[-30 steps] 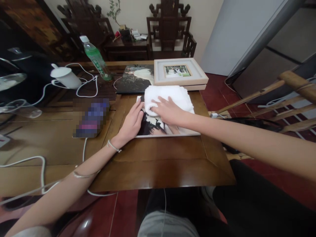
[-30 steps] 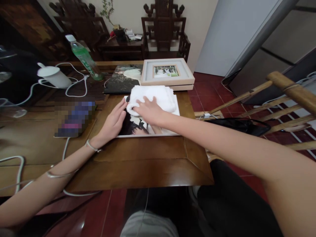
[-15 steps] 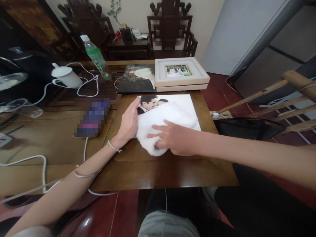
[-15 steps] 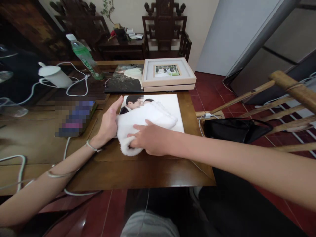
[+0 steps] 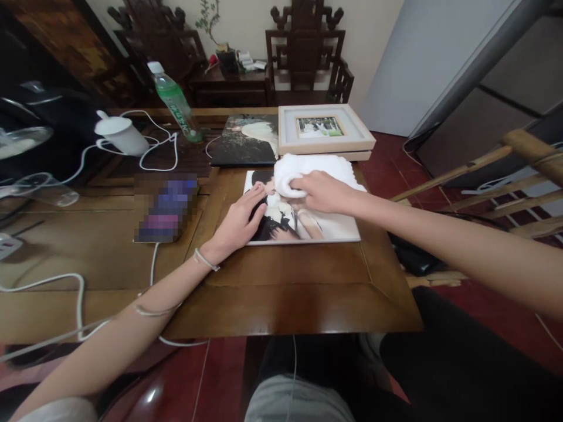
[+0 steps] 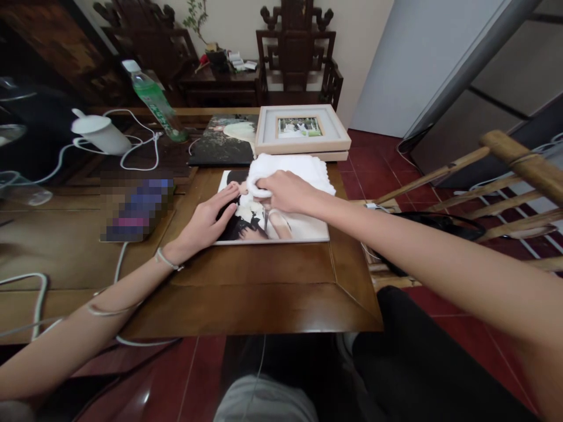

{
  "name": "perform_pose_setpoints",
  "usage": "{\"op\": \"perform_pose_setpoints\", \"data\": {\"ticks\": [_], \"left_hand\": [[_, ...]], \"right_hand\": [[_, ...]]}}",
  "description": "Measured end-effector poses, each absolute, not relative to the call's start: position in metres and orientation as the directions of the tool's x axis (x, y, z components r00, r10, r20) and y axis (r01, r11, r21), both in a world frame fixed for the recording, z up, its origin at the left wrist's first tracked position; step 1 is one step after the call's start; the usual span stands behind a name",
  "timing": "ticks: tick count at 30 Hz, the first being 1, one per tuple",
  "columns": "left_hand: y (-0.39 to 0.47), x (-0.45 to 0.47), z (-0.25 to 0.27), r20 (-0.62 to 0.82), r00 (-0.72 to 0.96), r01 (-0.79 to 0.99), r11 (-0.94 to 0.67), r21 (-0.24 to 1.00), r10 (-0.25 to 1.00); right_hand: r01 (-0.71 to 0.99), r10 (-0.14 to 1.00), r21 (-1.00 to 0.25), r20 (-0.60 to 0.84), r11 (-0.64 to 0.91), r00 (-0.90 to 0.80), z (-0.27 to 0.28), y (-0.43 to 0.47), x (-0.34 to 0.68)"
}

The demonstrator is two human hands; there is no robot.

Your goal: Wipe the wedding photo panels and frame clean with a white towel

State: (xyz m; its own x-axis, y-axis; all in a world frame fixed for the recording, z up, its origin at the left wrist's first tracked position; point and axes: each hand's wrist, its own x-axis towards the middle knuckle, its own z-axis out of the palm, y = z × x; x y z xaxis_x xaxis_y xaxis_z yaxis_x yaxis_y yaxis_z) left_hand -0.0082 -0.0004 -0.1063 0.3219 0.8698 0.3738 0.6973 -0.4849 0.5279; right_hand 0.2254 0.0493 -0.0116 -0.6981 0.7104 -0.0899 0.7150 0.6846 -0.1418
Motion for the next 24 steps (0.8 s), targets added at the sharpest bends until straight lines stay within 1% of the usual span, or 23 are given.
{"op": "perform_pose_setpoints", "data": {"ticks": [3,7,9,12,17,19,22,24], "left_hand": [[0.000,-0.007,-0.105,0.398,0.321,0.685,-0.500,0.529,0.860],[-0.001,-0.005,-0.102,0.405,0.315,0.682,-0.502,0.533,0.858],[-0.001,-0.005,-0.102,0.401,0.311,0.690,-0.494,0.529,0.862],[-0.001,-0.006,-0.103,0.396,0.311,0.697,-0.490,0.524,0.864],[0.001,-0.008,-0.105,0.402,0.326,0.685,-0.507,0.524,0.856],[0.001,-0.008,-0.106,0.403,0.332,0.678,-0.513,0.526,0.853],[0.001,-0.009,-0.107,0.401,0.332,0.673,-0.512,0.533,0.854],[0.001,-0.009,-0.107,0.403,0.326,0.674,-0.509,0.536,0.855]], "right_hand": [[0.701,0.706,-0.190,-0.047,0.688,-0.706,-0.010,0.057,0.200],[0.626,0.647,-0.260,-0.009,0.735,-0.763,-0.009,0.067,0.167],[0.600,0.622,-0.266,-0.001,0.754,-0.783,-0.008,0.070,0.156],[0.604,0.621,-0.256,-0.015,0.755,-0.784,-0.004,0.071,0.154],[0.671,0.673,-0.280,-0.107,0.686,-0.732,0.005,0.070,0.181],[0.692,0.694,-0.278,-0.107,0.666,-0.712,0.005,0.073,0.200],[0.721,0.726,-0.231,-0.080,0.653,-0.683,0.003,0.081,0.234],[0.764,0.765,-0.188,-0.082,0.618,-0.639,0.001,0.085,0.256]]}}
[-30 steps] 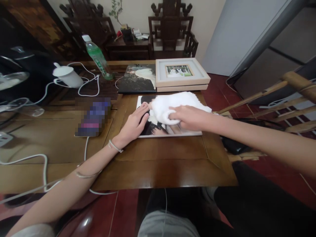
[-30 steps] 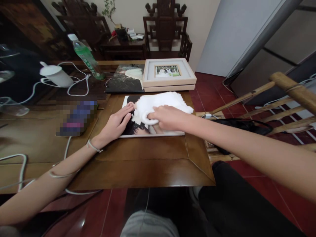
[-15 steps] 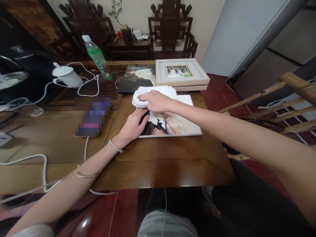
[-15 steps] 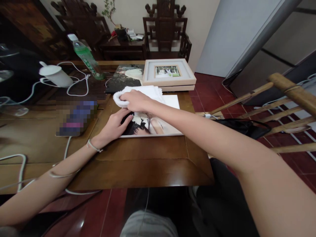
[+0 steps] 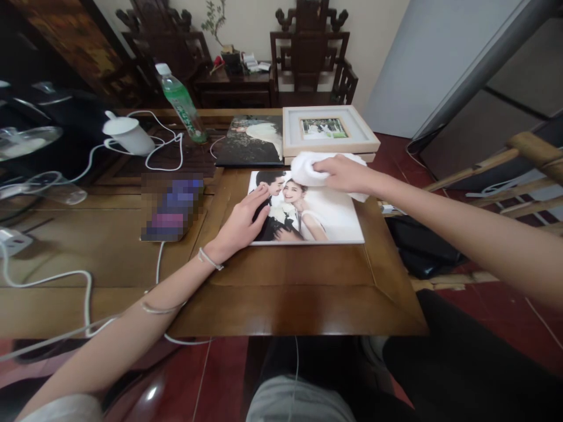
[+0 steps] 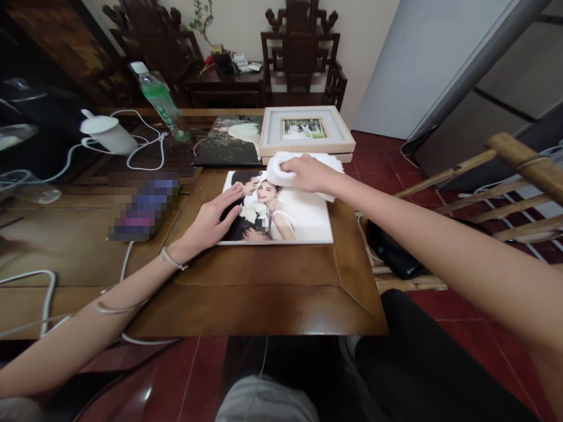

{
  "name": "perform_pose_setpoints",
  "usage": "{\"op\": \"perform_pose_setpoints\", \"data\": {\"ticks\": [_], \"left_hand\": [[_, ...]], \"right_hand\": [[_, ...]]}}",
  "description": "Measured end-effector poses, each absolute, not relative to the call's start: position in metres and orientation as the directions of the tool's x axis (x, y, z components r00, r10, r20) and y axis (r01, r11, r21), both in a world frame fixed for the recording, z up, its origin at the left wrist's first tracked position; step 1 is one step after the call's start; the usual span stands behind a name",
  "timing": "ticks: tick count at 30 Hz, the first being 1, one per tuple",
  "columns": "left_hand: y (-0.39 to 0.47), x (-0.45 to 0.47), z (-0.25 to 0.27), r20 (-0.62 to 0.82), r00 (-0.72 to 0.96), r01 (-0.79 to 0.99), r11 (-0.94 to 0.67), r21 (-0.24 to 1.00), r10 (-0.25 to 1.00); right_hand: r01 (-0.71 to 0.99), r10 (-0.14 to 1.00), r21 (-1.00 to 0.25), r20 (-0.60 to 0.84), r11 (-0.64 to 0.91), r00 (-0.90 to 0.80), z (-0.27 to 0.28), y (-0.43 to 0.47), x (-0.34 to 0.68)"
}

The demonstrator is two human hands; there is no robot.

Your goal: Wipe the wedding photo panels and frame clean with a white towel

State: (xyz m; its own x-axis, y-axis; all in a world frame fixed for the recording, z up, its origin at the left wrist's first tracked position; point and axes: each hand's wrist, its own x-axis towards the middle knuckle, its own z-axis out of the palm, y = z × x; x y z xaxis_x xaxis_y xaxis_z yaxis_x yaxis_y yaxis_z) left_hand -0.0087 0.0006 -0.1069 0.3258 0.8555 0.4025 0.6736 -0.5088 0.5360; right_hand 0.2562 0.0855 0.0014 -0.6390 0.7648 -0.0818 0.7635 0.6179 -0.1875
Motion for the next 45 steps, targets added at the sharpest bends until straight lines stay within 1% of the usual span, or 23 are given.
{"op": "perform_pose_setpoints", "data": {"ticks": [3,5,7,9,11,13,16,20,25,27,29,31,35,40,42,45], "left_hand": [[0.000,-0.009,-0.107,0.402,0.326,0.673,-0.509,0.537,0.855],[0.000,-0.009,-0.107,0.404,0.328,0.673,-0.512,0.534,0.854],[0.000,-0.009,-0.107,0.407,0.327,0.676,-0.511,0.530,0.853],[0.000,-0.009,-0.108,0.409,0.324,0.679,-0.510,0.527,0.853],[0.000,-0.009,-0.108,0.408,0.326,0.677,-0.511,0.529,0.853],[0.000,-0.009,-0.108,0.406,0.330,0.674,-0.513,0.531,0.852],[0.000,-0.010,-0.108,0.400,0.330,0.683,-0.509,0.524,0.855],[0.000,-0.009,-0.106,0.396,0.328,0.684,-0.505,0.527,0.858],[-0.001,-0.009,-0.106,0.399,0.322,0.674,-0.504,0.540,0.858],[0.000,-0.009,-0.106,0.405,0.324,0.674,-0.509,0.536,0.855],[0.000,-0.010,-0.106,0.405,0.331,0.675,-0.514,0.529,0.852],[0.000,-0.011,-0.106,0.403,0.335,0.677,-0.515,0.526,0.852],[0.000,-0.011,-0.106,0.396,0.336,0.683,-0.511,0.522,0.854],[0.000,-0.012,-0.106,0.402,0.339,0.681,-0.517,0.518,0.850],[0.000,-0.012,-0.107,0.406,0.337,0.677,-0.519,0.522,0.849],[0.000,-0.011,-0.107,0.407,0.332,0.677,-0.515,0.526,0.851]], "right_hand": [[0.812,0.808,-0.093,-0.086,0.576,-0.583,-0.003,0.081,0.282],[0.809,0.805,-0.016,-0.091,0.587,-0.586,-0.008,0.066,0.292],[0.779,0.779,0.040,-0.087,0.626,-0.621,-0.017,0.041,0.299],[0.719,0.722,0.062,-0.051,0.692,-0.690,-0.028,0.009,0.305],[0.622,0.622,0.062,0.023,0.781,-0.783,-0.041,-0.023,0.312],[0.549,0.544,0.048,0.091,0.835,-0.834,-0.051,-0.051,0.318],[0.500,0.492,0.021,0.144,0.866,-0.859,-0.055,-0.071,0.322],[0.509,0.507,0.004,0.090,0.861,-0.857,-0.043,-0.055,0.315],[0.674,0.674,-0.007,-0.025,0.739,-0.739,-0.028,0.001,0.302],[0.712,0.712,0.021,-0.053,0.701,-0.700,-0.025,0.023,0.298],[0.726,0.727,0.053,-0.069,0.686,-0.683,-0.022,0.043,0.295],[0.733,0.737,0.071,-0.072,0.676,-0.672,-0.021,0.061,0.292],[0.753,0.756,0.063,-0.064,0.655,-0.652,-0.019,0.079,0.286],[0.762,0.762,0.013,-0.054,0.647,-0.646,-0.022,0.051,0.286],[0.740,0.739,-0.008,-0.033,0.673,-0.673,-0.027,0.026,0.291],[0.649,0.650,-0.043,0.033,0.760,-0.759,-0.036,-0.017,0.306]]}}
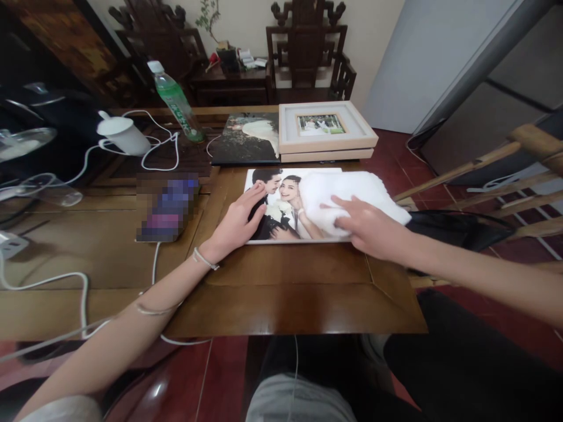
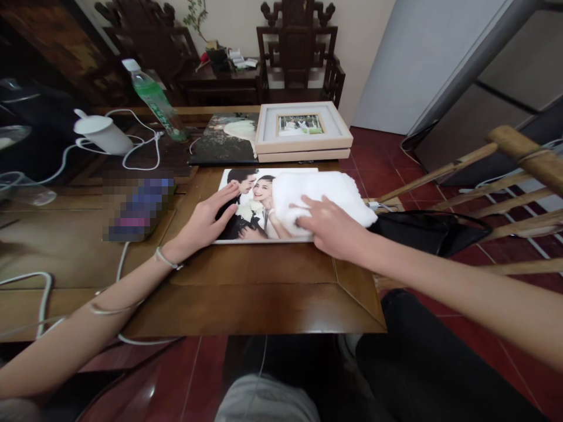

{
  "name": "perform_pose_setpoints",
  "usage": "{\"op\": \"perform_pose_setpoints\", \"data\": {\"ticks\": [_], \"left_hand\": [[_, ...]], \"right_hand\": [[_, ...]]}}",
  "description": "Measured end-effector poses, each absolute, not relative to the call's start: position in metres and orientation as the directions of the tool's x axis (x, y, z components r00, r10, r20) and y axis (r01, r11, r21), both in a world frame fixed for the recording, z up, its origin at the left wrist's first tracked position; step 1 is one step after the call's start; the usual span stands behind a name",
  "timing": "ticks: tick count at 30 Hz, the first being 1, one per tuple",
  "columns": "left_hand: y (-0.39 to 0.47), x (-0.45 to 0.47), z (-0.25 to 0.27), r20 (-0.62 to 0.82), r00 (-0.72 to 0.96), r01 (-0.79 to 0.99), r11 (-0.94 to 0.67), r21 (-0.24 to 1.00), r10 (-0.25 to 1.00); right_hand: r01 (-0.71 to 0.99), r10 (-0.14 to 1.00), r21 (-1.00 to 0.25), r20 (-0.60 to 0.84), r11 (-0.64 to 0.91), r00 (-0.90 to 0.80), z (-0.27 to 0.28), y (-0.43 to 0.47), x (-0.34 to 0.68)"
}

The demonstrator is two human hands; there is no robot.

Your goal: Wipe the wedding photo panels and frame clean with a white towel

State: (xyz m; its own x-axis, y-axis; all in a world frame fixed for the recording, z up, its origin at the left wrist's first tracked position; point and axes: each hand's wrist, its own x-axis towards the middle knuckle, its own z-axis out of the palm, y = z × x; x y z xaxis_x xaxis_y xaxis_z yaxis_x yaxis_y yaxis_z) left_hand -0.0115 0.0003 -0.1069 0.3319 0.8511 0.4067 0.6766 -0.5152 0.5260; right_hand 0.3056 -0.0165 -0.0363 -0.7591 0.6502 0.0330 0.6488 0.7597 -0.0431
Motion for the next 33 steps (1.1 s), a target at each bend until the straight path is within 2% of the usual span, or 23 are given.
{"op": "perform_pose_setpoints", "data": {"ticks": [4,9,19,26,29,33], "left_hand": [[-0.001,-0.010,-0.105,0.391,0.333,0.692,-0.504,0.517,0.858],[-0.002,-0.009,-0.101,0.358,0.340,0.721,-0.485,0.494,0.870],[-0.001,-0.010,-0.102,0.369,0.355,0.718,-0.503,0.480,0.859],[-0.001,-0.011,-0.104,0.364,0.347,0.718,-0.494,0.490,0.865],[-0.001,-0.011,-0.103,0.354,0.351,0.713,-0.492,0.499,0.867],[-0.002,-0.010,-0.103,0.354,0.361,0.703,-0.501,0.504,0.863]], "right_hand": [[0.531,0.536,-0.074,0.078,0.844,-0.841,-0.049,-0.064,0.322],[0.501,0.505,-0.074,0.064,0.862,-0.861,-0.045,-0.072,0.319],[0.677,0.672,-0.001,-0.123,0.736,-0.730,-0.016,0.028,0.287],[0.704,0.704,0.030,-0.066,0.710,-0.707,-0.024,0.035,0.271],[0.666,0.666,0.013,-0.028,0.746,-0.746,-0.032,0.013,0.275],[0.555,0.555,-0.032,-0.027,0.831,-0.832,-0.035,-0.026,0.284]]}}
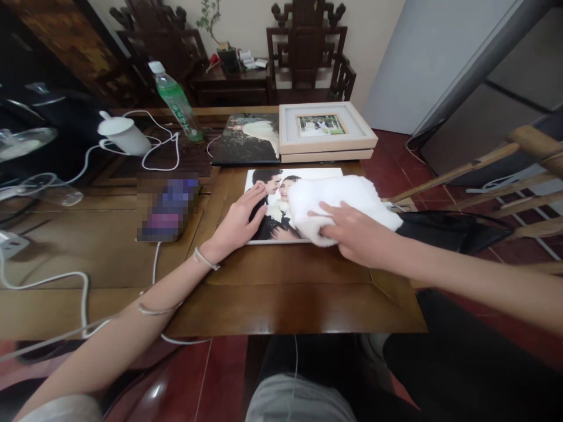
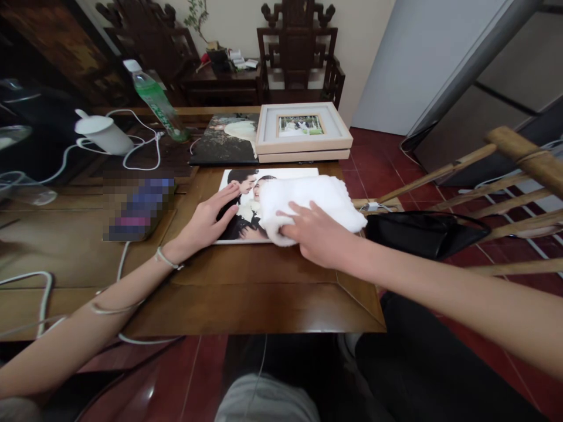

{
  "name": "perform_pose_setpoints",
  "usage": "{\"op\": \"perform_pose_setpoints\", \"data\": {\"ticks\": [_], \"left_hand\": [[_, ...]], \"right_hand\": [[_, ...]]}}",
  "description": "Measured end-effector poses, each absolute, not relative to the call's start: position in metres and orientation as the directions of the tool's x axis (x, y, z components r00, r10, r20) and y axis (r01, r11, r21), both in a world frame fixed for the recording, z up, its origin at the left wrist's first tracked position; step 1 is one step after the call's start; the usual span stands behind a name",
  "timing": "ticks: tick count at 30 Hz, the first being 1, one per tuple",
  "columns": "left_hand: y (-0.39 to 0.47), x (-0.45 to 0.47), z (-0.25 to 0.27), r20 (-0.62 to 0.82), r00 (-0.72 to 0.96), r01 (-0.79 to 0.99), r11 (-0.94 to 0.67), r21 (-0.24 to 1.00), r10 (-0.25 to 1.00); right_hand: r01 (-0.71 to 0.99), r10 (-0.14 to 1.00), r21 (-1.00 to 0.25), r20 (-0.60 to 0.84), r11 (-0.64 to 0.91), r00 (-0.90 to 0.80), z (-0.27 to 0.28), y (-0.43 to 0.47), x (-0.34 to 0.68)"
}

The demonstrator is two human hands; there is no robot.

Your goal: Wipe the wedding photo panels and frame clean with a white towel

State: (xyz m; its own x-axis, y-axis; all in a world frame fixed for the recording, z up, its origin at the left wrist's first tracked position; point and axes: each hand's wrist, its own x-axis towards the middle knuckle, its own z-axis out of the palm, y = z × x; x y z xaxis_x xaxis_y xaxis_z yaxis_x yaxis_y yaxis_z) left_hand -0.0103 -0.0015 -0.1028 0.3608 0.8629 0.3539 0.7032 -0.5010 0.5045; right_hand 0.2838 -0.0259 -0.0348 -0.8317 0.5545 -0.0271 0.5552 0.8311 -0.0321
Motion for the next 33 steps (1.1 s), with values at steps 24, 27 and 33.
{"op": "perform_pose_setpoints", "data": {"ticks": [24,27,33], "left_hand": [[0.000,-0.012,-0.107,0.371,0.343,0.704,-0.498,0.507,0.863],[0.000,-0.011,-0.107,0.366,0.343,0.704,-0.495,0.510,0.865],[-0.001,-0.010,-0.105,0.362,0.351,0.711,-0.497,0.498,0.864]], "right_hand": [[0.612,0.612,0.026,-0.061,0.791,-0.789,-0.025,0.035,0.244],[0.605,0.604,0.014,-0.048,0.796,-0.795,-0.028,0.034,0.245],[0.558,0.557,-0.013,-0.032,0.830,-0.830,-0.035,0.001,0.249]]}}
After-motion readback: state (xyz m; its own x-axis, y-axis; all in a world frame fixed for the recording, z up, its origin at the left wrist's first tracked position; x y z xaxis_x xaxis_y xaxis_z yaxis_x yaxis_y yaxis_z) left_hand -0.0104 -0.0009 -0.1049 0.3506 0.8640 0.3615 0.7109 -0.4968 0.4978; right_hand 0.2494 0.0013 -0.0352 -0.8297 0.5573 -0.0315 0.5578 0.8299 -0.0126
